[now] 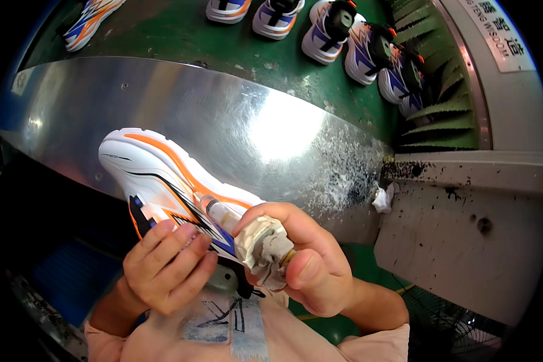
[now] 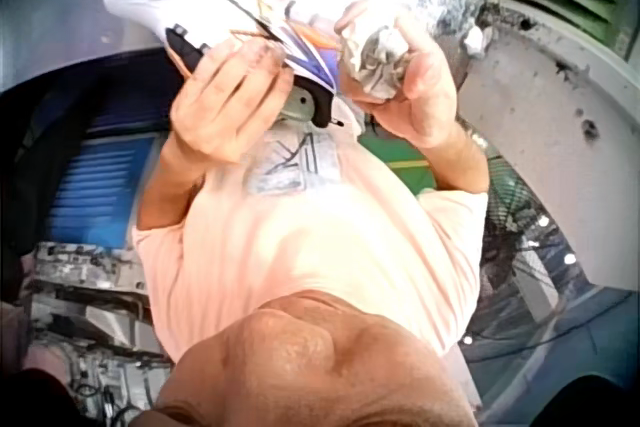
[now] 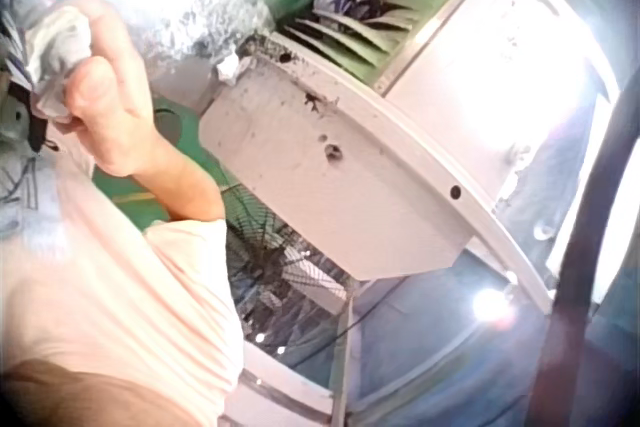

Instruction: The person takes a shoe from a conveyor belt, uses a syringe to apply glue along the seam between the upper and the sole, and then places the shoe back onto the belt.

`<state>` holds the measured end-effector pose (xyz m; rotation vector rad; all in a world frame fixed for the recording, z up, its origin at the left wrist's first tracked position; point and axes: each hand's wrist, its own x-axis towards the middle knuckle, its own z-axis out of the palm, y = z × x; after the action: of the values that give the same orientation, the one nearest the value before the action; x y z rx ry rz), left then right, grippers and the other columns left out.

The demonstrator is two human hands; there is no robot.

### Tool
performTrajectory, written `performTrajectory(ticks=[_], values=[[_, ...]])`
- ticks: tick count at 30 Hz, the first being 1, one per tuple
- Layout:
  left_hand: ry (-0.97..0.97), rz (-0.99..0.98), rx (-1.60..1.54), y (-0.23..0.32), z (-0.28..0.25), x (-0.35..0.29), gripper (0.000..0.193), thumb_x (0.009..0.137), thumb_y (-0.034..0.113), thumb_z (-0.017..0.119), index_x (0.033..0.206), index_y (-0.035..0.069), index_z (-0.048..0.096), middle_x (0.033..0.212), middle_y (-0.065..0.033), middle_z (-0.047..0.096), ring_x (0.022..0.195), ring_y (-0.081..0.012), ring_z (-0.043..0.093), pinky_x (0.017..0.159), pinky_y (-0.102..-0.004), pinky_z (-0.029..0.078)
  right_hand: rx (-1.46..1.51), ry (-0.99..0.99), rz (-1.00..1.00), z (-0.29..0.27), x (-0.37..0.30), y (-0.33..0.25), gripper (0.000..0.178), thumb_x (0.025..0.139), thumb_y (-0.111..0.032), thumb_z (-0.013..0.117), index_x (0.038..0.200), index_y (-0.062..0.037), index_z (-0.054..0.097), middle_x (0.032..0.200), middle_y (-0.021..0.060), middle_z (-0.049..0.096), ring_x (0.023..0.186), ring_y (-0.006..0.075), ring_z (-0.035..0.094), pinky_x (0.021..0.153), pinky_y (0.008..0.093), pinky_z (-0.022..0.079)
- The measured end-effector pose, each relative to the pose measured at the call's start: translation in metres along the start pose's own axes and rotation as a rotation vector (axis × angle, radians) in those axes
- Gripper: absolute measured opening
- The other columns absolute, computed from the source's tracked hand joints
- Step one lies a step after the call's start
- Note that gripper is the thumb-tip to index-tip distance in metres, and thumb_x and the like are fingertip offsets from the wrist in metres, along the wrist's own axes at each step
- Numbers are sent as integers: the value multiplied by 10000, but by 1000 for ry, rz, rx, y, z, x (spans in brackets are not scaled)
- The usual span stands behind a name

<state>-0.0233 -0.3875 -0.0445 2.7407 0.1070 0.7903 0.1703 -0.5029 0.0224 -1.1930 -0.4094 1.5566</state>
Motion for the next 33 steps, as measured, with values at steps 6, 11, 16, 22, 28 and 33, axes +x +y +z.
performTrajectory(ticks=[6,11,16,22,28,33], values=[[-51,0,54,3,-1,3,171,778,74,633,946,81,658,1019,-95,670,994,-282,630,929,-452,486,-32,-12,-27,-13,-23,10,845,801,-673,531,1254,29,407,987,73,549,829,101,532,714,231,449],[-51,-24,67,4,-1,14,157,780,96,650,936,91,666,991,-88,681,966,-254,651,899,-419,500,50,-32,-70,-35,-37,23,876,775,-705,496,1229,41,417,930,70,561,780,89,539,666,221,446],[-118,-12,95,2,-3,26,189,756,97,680,941,66,655,1001,-102,676,980,-281,644,905,-449,503,170,-51,-114,-58,-42,38,878,773,-708,499,1204,53,423,863,70,555,733,93,543,628,220,446],[-191,-25,106,2,-8,42,252,744,71,694,991,66,644,1044,-111,666,1011,-281,634,902,-448,510,265,-60,-160,-80,-45,53,894,761,-714,511,1194,63,420,833,71,562,715,96,552,613,220,450],[-245,-47,125,4,-8,53,251,740,109,672,983,49,656,1032,-119,667,1009,-304,633,905,-472,502,331,-57,-167,-91,-49,65,911,749,-711,526,1207,68,410,861,75,571,739,93,552,637,217,450],[-276,-20,121,0,-6,62,277,750,161,652,984,12,661,1018,-148,666,990,-334,635,906,-480,496,357,-58,-177,-95,-52,74,903,754,-702,533,1223,58,400,892,70,564,769,95,546,663,220,451]])
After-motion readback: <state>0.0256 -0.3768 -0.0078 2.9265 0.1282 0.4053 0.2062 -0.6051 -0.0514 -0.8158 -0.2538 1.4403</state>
